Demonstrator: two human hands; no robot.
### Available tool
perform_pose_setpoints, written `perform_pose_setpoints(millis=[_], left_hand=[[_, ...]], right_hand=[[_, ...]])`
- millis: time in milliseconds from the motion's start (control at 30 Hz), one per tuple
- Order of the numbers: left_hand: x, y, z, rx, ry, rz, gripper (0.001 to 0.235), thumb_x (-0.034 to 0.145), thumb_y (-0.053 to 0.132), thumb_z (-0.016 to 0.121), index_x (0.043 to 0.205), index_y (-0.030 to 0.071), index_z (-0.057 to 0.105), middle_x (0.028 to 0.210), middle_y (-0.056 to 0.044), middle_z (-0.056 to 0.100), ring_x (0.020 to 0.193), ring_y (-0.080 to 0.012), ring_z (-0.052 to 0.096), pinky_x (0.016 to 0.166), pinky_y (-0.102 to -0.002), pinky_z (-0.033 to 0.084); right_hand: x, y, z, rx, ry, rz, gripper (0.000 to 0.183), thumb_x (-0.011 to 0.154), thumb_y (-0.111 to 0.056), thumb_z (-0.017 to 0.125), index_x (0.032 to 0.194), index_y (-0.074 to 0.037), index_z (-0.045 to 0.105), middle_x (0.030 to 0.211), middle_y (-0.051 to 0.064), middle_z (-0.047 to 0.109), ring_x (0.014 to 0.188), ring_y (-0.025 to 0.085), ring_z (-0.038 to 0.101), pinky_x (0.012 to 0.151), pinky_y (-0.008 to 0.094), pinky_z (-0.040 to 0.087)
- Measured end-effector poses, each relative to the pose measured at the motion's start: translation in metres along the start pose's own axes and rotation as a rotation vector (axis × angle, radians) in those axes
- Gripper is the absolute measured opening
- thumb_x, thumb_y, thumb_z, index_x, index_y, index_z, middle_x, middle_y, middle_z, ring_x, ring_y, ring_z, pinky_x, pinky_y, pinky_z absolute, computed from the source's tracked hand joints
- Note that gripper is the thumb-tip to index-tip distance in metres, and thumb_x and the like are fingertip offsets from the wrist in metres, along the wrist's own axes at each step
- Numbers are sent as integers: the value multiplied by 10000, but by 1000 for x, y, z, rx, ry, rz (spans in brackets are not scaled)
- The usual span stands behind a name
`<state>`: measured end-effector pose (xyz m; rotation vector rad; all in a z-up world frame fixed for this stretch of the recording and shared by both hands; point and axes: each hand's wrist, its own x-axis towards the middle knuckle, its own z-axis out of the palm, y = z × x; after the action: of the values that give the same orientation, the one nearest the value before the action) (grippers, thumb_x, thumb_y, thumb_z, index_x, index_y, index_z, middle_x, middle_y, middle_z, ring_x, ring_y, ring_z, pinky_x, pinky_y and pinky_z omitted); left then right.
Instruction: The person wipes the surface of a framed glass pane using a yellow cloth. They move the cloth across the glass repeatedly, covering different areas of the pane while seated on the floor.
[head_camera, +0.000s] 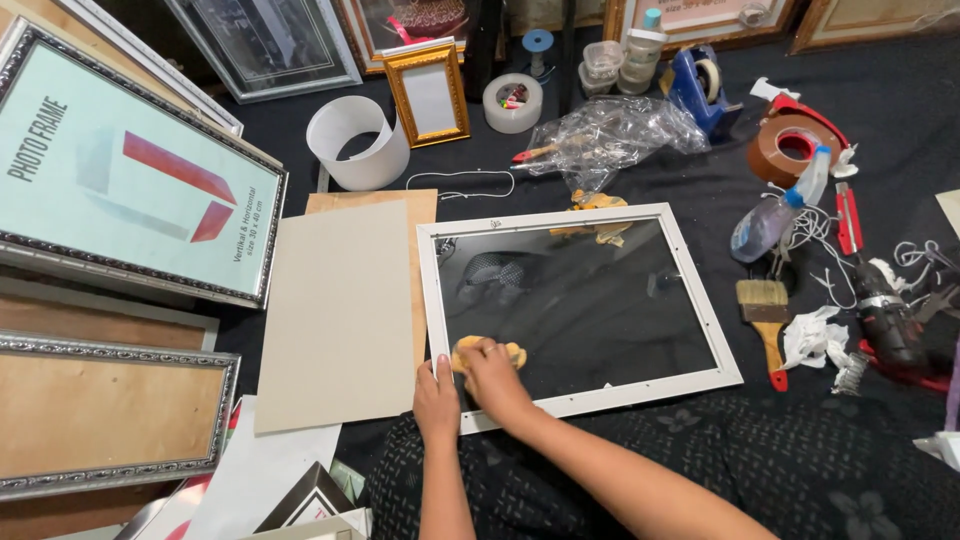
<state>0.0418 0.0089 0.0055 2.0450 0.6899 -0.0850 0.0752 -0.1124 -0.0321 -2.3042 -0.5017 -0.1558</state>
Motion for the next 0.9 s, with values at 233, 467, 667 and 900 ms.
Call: perform_pose_setpoints(millis=[233,467,667,900], left_hand=[[4,15,0,-21,80,-184,598,1033,538,287,1271,154,679,1315,-116,694,1240,-392,588,1026,-480,414],[10,26,1,-69,66,-256,688,1024,577,230,1266,117,681,1314,-175,678,1241,-404,582,1025,-482,409],[19,13,10,-27,114,-194,657,1030,555,256,1218,110,702,1264,-182,703,1192,-429,600,992,-502,424],[15,18,9,0,113,-164,632,1035,549,267,1093,102,709,1139,-180,736,1101,-435,631,908,-515,442]], right_hand=[[7,38,-57,-480,155,-360,385,936,-167,638,1320,-199,631,1255,78,614,826,292,567,653,435,494],[-22,228,-135,-599,156,105,618,871,-146,662,1474,-230,557,1332,90,609,907,366,568,780,449,536],[-46,348,-159,-903,241,518,552,905,-189,643,1453,-174,578,1289,172,559,983,403,519,879,459,452],[-5,307,-98,-802,353,637,396,908,-228,561,1257,-78,674,1109,165,649,1074,352,503,863,471,405]])
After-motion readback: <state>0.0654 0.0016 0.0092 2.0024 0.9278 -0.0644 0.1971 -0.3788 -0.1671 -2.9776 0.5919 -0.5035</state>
